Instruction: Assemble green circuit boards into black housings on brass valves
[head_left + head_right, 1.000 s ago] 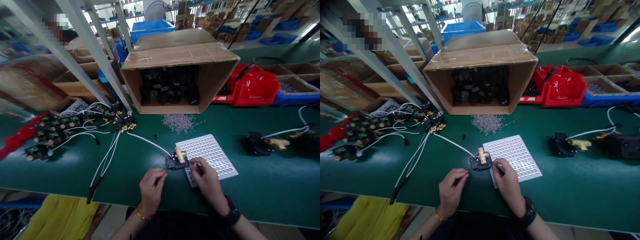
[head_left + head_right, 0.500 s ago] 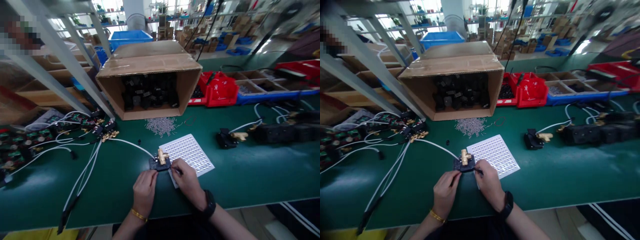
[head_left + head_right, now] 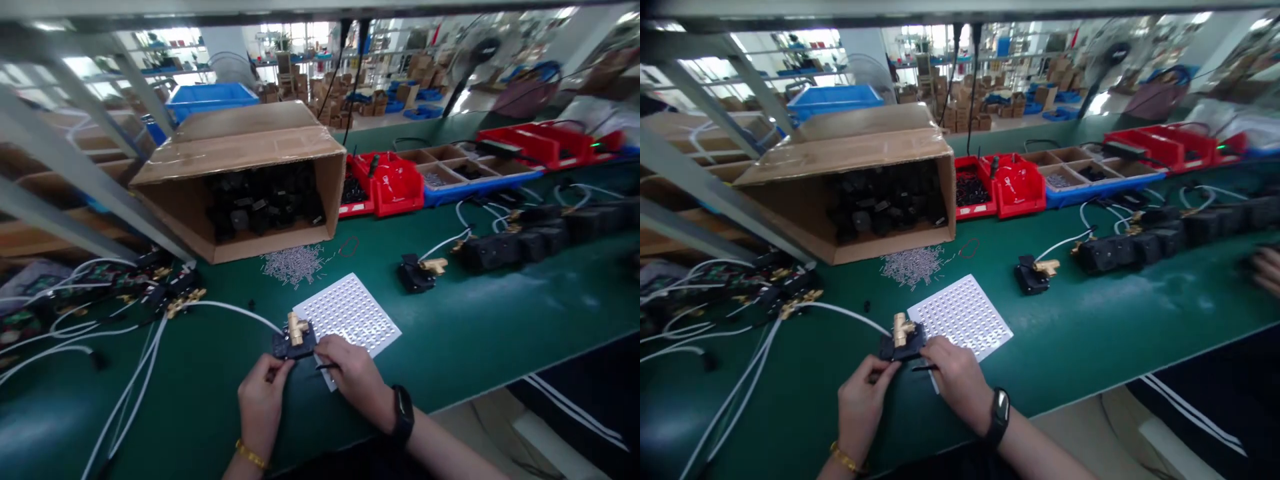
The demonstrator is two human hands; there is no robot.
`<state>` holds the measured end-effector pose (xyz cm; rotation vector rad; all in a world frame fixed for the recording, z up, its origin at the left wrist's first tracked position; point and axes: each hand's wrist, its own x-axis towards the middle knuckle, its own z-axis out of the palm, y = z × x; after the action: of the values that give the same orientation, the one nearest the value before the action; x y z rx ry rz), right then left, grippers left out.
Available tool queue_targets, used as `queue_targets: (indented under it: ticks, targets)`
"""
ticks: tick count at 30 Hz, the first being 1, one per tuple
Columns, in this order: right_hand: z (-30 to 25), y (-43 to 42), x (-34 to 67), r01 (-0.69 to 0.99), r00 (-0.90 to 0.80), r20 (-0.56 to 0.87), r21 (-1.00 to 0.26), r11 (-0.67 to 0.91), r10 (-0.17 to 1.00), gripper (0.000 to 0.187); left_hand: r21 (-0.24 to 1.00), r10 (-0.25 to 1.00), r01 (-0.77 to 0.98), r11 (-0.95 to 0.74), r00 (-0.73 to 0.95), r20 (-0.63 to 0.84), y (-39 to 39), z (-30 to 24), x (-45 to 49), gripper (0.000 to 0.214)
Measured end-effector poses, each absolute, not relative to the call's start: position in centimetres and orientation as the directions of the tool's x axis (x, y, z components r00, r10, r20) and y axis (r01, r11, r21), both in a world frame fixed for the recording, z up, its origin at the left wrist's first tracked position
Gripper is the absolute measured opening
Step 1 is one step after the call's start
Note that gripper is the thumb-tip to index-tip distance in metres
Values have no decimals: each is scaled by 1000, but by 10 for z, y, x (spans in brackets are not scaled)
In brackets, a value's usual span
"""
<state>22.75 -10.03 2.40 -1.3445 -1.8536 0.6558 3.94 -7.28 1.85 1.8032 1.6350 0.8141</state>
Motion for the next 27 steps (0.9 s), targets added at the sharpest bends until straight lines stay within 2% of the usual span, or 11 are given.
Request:
queue_targets:
  ticks: [3, 6, 8, 11, 15, 18, 23, 25, 27]
  targets:
    - [21, -97, 227, 609, -203, 277, -715, 343, 939, 27, 854, 1000, 520, 28, -10, -27, -77, 19, 41, 23]
    - [18, -96, 227, 646, -255, 318, -647, 406, 913, 25, 955, 989, 272, 118, -120, -88, -77, 21, 36, 22]
    - [16, -98, 229, 675, -291, 347, -586, 448, 892, 27, 979, 976, 146, 141, -187, -113, -74, 25, 28, 20]
    - [16, -100, 230, 702, -319, 352, -536, 468, 880, 29, 983, 959, 60, 174, -235, -155, -61, 33, 15, 24]
    - [18, -94, 226, 696, -264, 339, -582, 421, 903, 20, 981, 968, -21, 194, -160, -195, -33, 46, 9, 32]
    - [15, -94, 226, 704, -261, 337, -575, 418, 904, 18, 962, 975, -181, 203, -49, -215, -16, 60, 15, 41]
    - [15, -111, 241, 738, -333, 327, -493, 460, 884, 32, 876, 980, -453, 164, -23, -195, -5, 85, 24, 46]
    - [23, -107, 243, 762, -287, 260, -521, 384, 922, 37, 873, 980, -477, 107, -96, -173, -2, 92, 28, 42]
    - [34, -93, 239, 785, -231, 153, -554, 277, 961, 62, 914, 971, -405, 15, -211, -109, -2, 98, 34, 38]
